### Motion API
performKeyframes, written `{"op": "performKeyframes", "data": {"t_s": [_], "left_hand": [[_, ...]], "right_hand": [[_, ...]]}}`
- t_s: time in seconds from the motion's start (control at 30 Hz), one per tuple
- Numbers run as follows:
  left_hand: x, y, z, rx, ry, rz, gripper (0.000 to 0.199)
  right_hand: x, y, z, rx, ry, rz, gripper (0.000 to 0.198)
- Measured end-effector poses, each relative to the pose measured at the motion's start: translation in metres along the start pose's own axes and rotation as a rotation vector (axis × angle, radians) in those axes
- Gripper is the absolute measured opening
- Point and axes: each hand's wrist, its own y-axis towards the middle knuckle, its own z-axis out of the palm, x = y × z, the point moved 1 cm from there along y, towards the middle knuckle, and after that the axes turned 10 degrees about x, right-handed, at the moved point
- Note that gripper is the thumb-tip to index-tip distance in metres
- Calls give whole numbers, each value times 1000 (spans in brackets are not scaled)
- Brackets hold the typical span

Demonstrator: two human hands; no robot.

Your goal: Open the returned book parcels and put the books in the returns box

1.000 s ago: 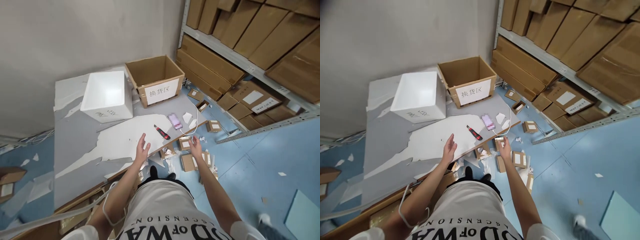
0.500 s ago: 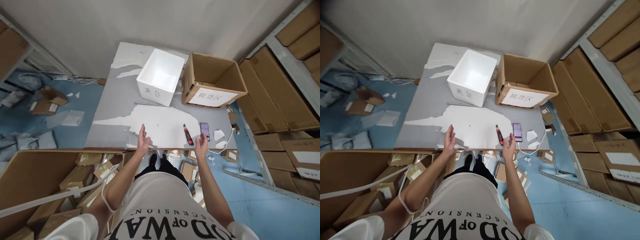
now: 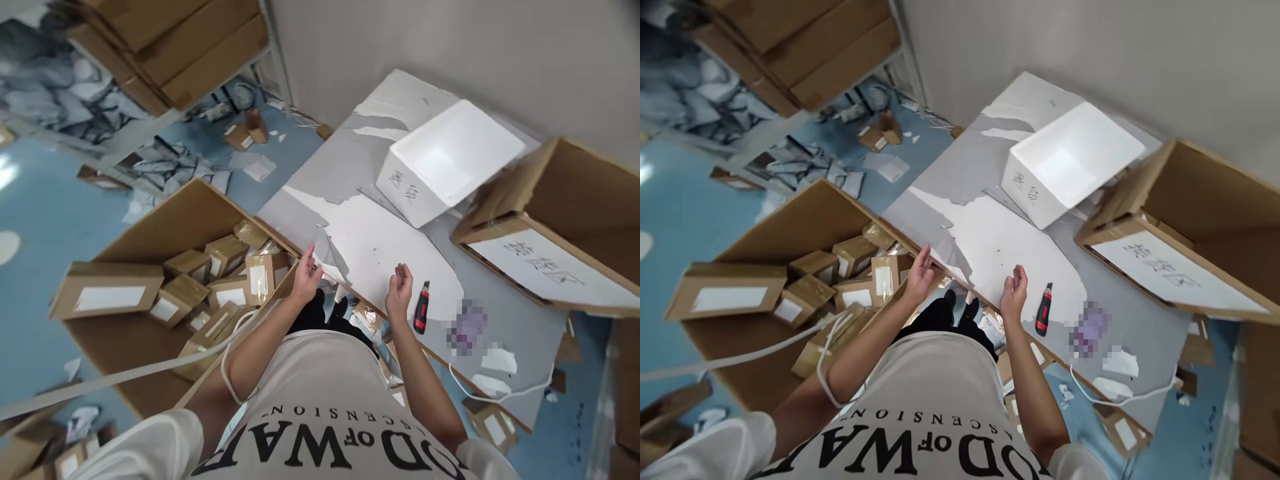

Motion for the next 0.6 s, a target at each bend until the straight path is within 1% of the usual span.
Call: {"op": "performKeyframes", "data": {"t_s": [0.07, 0.13, 0.27, 0.4, 0.5, 0.6], "left_hand": [[0, -14, -22, -101, 14, -19, 86], [-1, -30, -48, -211, 33, -35, 86], [-4, -72, -105, -462, 68, -32, 93], [-6, -120, -159, -679, 106, -11, 95], [-6, -152, -193, -778, 130, -3, 96], [-5, -176, -219, -840, 145, 2, 95]], "right_hand": [[6, 13, 21, 129, -8, -16, 65], [13, 24, 45, 225, -46, -56, 64], [29, 32, 104, 389, -86, -150, 62], [43, 20, 177, 549, -103, -217, 63], [50, 2, 233, 649, -111, -266, 64], [55, -18, 278, 747, -126, -314, 63]]}}
